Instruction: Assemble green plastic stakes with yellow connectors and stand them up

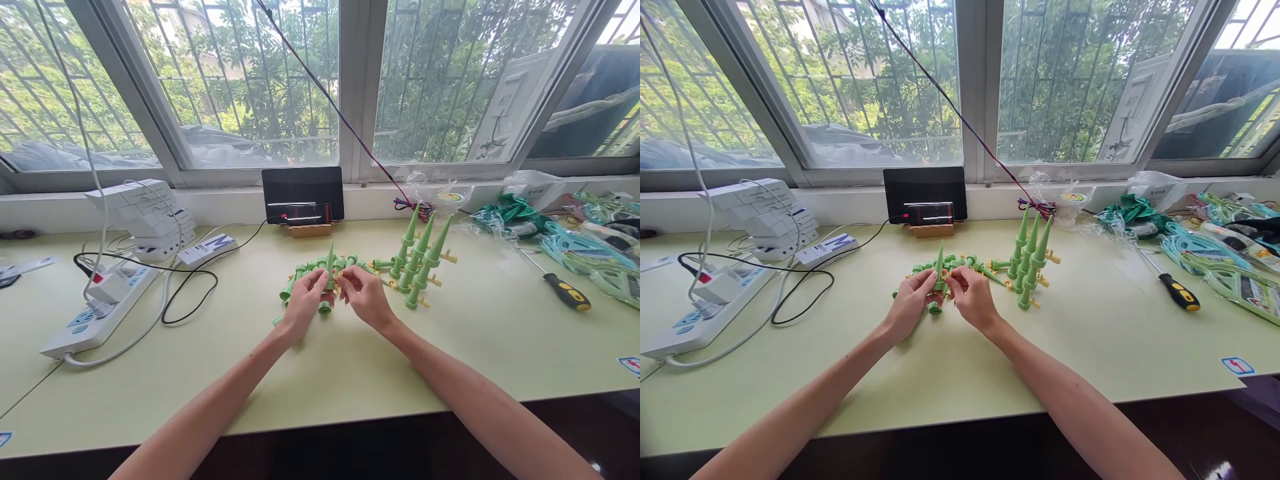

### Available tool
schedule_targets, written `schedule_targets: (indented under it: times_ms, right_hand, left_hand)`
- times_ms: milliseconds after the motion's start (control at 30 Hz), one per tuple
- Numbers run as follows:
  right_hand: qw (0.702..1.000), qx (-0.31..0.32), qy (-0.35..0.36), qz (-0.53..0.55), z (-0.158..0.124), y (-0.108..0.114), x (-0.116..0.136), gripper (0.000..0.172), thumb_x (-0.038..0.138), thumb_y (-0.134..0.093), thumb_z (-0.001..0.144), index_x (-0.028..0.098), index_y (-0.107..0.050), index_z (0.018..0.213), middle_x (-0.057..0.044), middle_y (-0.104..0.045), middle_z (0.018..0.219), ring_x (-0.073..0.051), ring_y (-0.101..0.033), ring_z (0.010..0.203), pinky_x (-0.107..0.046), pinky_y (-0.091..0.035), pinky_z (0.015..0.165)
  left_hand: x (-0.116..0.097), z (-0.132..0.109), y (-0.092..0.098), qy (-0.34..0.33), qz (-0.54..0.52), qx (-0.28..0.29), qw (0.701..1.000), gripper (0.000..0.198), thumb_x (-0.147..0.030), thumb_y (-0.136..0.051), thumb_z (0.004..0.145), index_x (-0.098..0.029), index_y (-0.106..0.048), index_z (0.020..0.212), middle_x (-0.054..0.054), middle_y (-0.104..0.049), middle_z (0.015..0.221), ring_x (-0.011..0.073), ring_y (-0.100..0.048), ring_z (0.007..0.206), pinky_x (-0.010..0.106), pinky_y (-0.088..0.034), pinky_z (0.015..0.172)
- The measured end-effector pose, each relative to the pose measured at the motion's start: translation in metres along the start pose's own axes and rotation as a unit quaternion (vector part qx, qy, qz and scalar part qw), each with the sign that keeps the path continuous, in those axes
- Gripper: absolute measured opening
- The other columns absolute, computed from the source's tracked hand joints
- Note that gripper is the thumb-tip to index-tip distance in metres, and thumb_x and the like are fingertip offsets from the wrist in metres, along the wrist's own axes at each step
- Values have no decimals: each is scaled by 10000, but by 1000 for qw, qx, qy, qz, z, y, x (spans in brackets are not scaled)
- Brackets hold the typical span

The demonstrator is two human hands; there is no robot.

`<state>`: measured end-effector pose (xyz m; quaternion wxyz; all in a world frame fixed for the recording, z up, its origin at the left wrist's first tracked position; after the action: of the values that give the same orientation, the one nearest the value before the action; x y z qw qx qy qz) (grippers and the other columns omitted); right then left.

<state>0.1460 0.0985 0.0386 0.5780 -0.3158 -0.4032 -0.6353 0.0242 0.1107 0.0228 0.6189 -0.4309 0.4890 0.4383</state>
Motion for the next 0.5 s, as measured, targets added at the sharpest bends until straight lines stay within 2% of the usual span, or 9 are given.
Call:
schedule_targets:
  times_ms: [233,500]
  right_hand:
    - [1000,1,-3,-17,-1,0,0,280,465,-568,897,202,-581,804,3,-599,632,-142,-581,515,-261,-491,495]
    - [1000,2,4,-20,-1,0,0,271,444,-562,903,204,-565,779,15,-582,575,-134,-564,474,-249,-462,473]
  left_hand:
    - [-2,-1,0,1,30,-10,999,351,-447,-623,849,-138,-677,1006,69,-649,879,120,-559,608,264,-498,558]
    - [-2,-2,0,-15,59,-5,998,307,-433,-596,872,-151,-681,957,48,-641,842,113,-552,584,264,-496,542]
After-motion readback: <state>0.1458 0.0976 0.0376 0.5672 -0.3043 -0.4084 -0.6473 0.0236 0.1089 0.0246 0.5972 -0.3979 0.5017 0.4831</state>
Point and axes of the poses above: each hand's wrist, its own z-axis towards the middle knuckle, its own y-axis out of the back of the hand, x = y × z, the point moved 9 cm from there along z, towards the middle knuckle
